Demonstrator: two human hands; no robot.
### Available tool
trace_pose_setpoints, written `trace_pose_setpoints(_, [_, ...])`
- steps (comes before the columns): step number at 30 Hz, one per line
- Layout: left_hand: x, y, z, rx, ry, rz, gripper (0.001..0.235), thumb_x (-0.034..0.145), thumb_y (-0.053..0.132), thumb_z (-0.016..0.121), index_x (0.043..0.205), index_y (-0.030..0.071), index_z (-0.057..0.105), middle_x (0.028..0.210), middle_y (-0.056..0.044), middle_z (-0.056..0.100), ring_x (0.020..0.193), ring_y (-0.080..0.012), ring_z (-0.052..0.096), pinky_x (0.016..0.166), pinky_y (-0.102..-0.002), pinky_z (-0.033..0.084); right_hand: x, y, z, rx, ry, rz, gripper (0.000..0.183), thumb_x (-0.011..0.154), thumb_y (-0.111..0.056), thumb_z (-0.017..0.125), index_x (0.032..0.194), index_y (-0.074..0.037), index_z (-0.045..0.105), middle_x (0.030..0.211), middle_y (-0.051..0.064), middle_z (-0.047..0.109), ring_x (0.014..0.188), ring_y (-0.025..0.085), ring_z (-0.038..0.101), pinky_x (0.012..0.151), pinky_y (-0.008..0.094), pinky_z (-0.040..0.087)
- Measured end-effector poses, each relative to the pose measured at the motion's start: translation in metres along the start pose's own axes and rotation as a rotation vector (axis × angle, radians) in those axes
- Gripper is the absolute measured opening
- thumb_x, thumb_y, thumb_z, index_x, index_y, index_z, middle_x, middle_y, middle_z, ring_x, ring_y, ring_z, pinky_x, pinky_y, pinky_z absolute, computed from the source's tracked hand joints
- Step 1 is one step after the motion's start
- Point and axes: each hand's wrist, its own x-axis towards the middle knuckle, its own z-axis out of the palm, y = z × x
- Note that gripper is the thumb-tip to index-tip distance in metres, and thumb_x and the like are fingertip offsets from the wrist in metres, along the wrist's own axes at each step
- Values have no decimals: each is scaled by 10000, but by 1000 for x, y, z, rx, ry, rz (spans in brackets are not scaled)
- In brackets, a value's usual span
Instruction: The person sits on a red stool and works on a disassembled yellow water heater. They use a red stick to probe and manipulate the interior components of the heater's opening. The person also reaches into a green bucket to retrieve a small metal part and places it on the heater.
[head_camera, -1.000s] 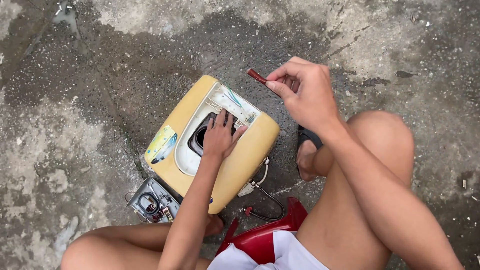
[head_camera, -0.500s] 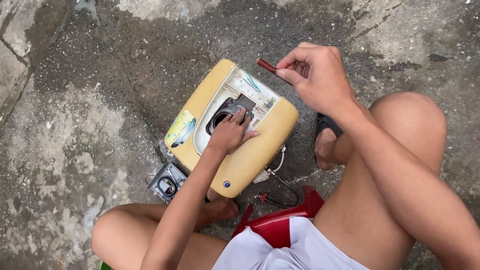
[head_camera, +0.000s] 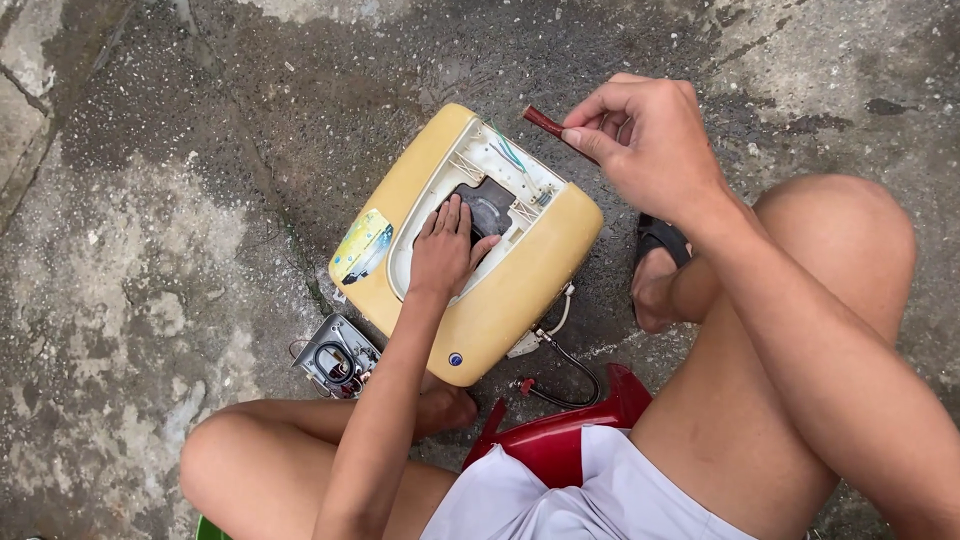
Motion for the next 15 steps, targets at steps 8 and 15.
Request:
trace_pose_setpoints(8, [-10, 2, -92, -1123, 65, -304, 558, 1055, 459, 500, 681, 163, 212, 772, 41, 648, 1312, -118, 666, 666, -167, 302, 3, 3, 2, -5, -21, -14, 62, 977, -9, 821, 991, -57, 785, 825, 33, 650, 650, 105, 513, 592, 277, 417])
trace_pose_setpoints(15, [-33, -18, -151, -2564, 163, -575, 652, 1001, 436, 490, 1351, -109, 568, 1427, -311, 562, 1338, -426, 564, 1151, -523, 479, 3, 0, 6, 5, -45, 1, 71, 1001, -5, 841, 1021, -45, 785, 852, 45, 676, 666, 95, 521, 590, 261, 433])
